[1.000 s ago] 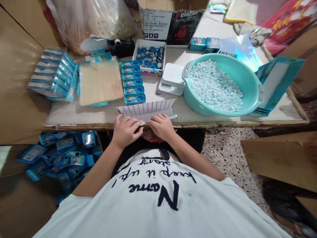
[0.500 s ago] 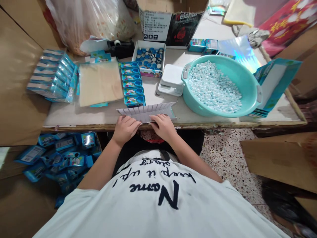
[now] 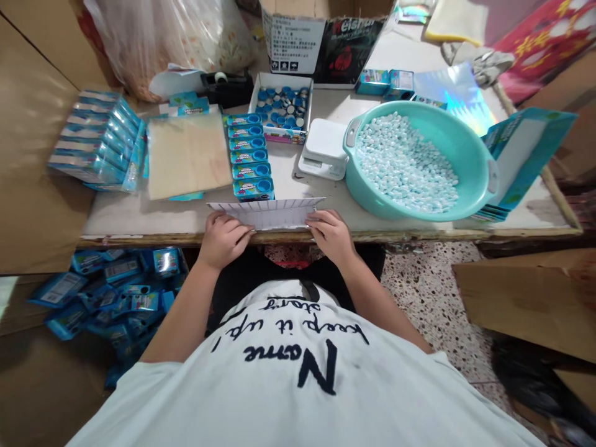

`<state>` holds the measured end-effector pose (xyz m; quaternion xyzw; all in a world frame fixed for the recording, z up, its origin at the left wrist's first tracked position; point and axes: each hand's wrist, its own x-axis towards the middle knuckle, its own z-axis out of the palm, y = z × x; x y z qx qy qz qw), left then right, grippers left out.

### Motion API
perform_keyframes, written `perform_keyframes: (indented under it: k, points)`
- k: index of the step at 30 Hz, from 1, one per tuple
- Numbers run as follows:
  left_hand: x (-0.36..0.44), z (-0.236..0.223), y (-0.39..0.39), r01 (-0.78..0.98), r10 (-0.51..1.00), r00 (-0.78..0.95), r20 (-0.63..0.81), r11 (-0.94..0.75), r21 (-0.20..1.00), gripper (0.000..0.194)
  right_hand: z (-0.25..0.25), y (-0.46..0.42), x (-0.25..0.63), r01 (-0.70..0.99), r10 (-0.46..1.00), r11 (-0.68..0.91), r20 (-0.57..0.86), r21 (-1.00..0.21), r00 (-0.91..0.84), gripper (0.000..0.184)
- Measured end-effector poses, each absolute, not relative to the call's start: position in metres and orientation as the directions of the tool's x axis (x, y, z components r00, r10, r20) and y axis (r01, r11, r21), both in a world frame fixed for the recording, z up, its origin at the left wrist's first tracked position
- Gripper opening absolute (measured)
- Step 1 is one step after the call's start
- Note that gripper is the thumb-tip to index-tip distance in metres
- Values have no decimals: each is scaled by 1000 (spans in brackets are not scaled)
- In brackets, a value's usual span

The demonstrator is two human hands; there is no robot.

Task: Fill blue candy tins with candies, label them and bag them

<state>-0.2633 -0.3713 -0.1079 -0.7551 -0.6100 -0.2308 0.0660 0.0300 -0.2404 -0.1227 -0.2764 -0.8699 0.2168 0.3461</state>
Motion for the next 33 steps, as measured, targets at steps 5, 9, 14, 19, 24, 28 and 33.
perform_keyframes:
  k: [5, 9, 14, 19, 24, 28, 33]
  points:
    - [-264, -112, -371, 941, 876, 115, 468, -248, 231, 16, -124, -243, 31, 339, 629, 763, 512, -550, -586, 26]
    - [-264, -116, -372, 937, 863, 102, 495, -251, 245, 16, -126, -246, 34, 373, 662, 734, 472, -568, -582, 30]
    - [-261, -112, -370, 920, 897, 15, 441, -185, 345, 19, -122, -246, 35, 350, 669, 716, 450, -603, -591, 26]
    - [-262, -99, -366, 782, 983, -121, 138, 9, 623, 29, -117, -246, 32, 313, 657, 716, 453, -624, -603, 16]
    - [-268, -89, -356, 684, 989, -125, -83, 146, 714, 30, -116, -248, 33, 321, 680, 685, 415, -654, -604, 29]
    - [-275, -89, -346, 698, 986, -77, -148, 159, 698, 30, -115, -252, 32, 338, 670, 693, 397, -637, -627, 34]
    - [-282, -91, -348, 809, 996, 91, -19, -62, 584, 23, -110, -253, 29, 398, 665, 700, 339, -593, -665, 27]
